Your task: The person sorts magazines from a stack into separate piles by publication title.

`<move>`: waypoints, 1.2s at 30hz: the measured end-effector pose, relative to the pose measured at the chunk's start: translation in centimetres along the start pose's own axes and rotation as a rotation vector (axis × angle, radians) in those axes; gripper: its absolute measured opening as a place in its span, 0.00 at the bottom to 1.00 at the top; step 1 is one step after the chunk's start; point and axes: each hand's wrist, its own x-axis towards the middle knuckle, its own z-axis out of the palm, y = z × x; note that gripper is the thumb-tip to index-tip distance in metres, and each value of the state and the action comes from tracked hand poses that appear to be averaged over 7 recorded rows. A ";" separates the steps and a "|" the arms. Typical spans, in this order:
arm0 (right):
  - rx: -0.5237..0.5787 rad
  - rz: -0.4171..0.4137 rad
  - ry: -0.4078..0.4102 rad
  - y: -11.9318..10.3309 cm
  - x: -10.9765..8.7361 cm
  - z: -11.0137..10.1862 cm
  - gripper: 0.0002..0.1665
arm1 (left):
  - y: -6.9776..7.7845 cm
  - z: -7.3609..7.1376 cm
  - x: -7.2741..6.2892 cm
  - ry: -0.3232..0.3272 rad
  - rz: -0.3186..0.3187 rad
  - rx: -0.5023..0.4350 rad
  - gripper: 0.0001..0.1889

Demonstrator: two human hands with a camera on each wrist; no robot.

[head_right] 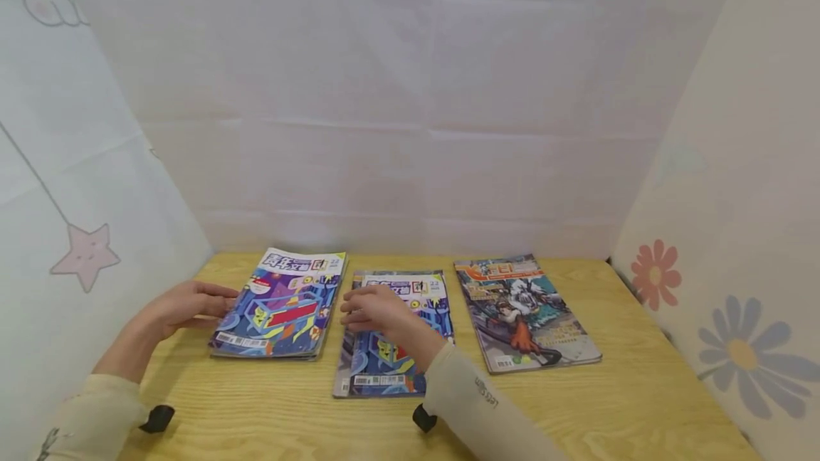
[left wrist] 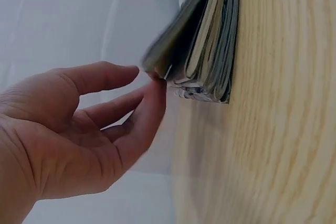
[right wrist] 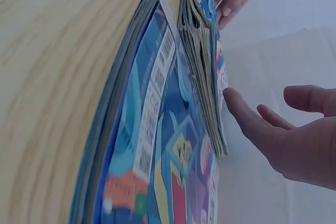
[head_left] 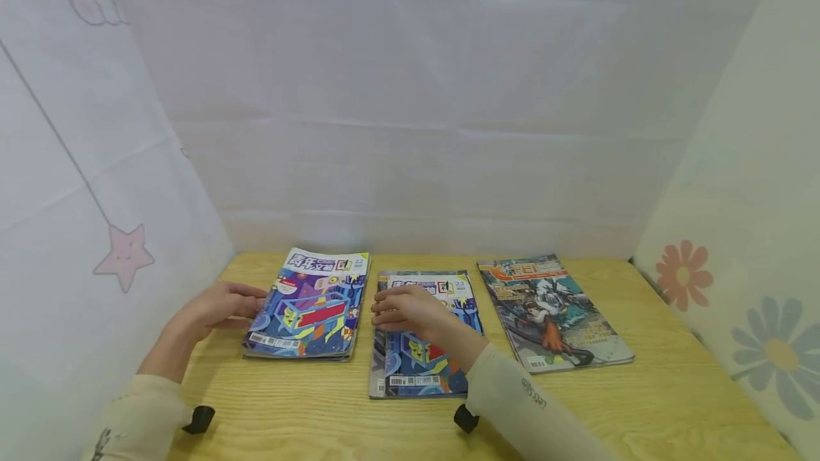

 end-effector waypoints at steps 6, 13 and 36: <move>-0.026 -0.031 0.042 0.0 -1.2 -1.3 0.22 | 1.6 0.4 -0.4 0.060 0.043 0.144 0.28; -0.096 -0.045 0.074 0.8 -2.7 -2.6 0.17 | 4.0 3.9 -1.0 0.045 0.125 0.166 0.25; -0.538 -0.220 0.242 1.4 -8.6 -8.0 0.15 | 7.8 15.5 -2.3 -0.243 0.218 -0.084 0.26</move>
